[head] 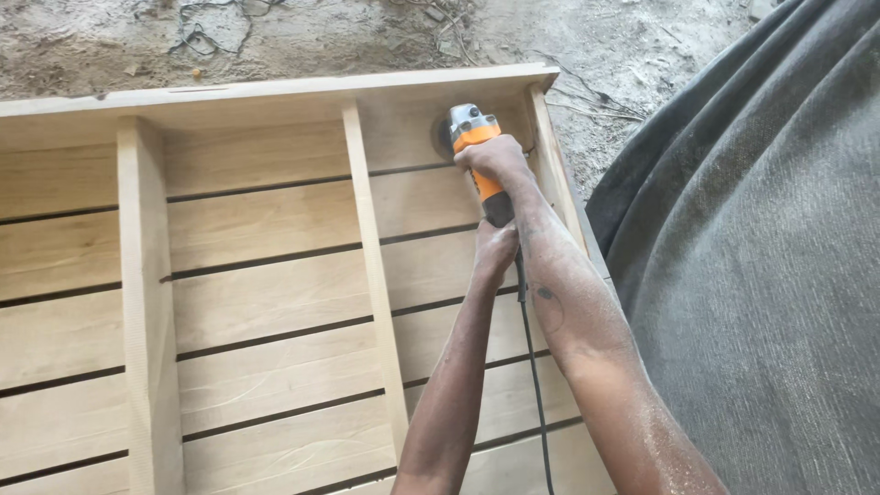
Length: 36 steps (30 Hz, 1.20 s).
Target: The person uses an angle grinder with a sanding disc to smooth the surface of a wooden slatted structure. They adjust the tool and systematically sand the horizontal slats and vertical dividers of the wooden frame.
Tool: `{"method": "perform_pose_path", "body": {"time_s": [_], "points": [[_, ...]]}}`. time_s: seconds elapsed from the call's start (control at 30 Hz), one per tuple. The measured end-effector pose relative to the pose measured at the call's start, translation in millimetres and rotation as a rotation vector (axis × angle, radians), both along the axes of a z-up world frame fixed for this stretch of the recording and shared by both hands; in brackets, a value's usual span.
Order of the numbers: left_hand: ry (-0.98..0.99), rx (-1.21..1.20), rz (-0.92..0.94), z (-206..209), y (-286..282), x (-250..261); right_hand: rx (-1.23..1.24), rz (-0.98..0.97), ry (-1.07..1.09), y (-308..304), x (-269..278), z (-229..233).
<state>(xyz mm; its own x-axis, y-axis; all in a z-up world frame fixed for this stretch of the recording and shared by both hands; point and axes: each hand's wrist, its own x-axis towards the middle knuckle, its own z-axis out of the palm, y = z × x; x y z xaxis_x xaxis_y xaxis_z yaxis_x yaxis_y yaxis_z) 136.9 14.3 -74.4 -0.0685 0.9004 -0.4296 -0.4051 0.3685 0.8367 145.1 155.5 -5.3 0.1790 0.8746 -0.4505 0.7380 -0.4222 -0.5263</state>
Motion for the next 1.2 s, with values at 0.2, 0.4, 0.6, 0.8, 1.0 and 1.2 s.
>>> {"method": "perform_pose_path", "body": {"time_s": [0.2,0.4,0.6,0.8,1.0,1.2], "points": [[-0.016,0.040,-0.010,-9,12,27,0.001,-0.053,-0.004,10,32,-3],[-0.039,0.045,-0.048,-2,17,31,-0.005,-0.070,-0.021,17,39,0],[-0.055,0.050,-0.058,-16,13,15,-0.037,-0.115,0.036,13,29,-5],[-0.121,0.181,0.041,-112,18,-7,0.043,0.021,0.134,-6,-43,-12],[-0.108,0.171,-0.049,-154,35,-57,0.107,0.060,0.117,-30,-107,3],[-0.040,0.137,0.105,-45,-4,-85,0.096,0.055,0.226,-38,-105,20]]}}
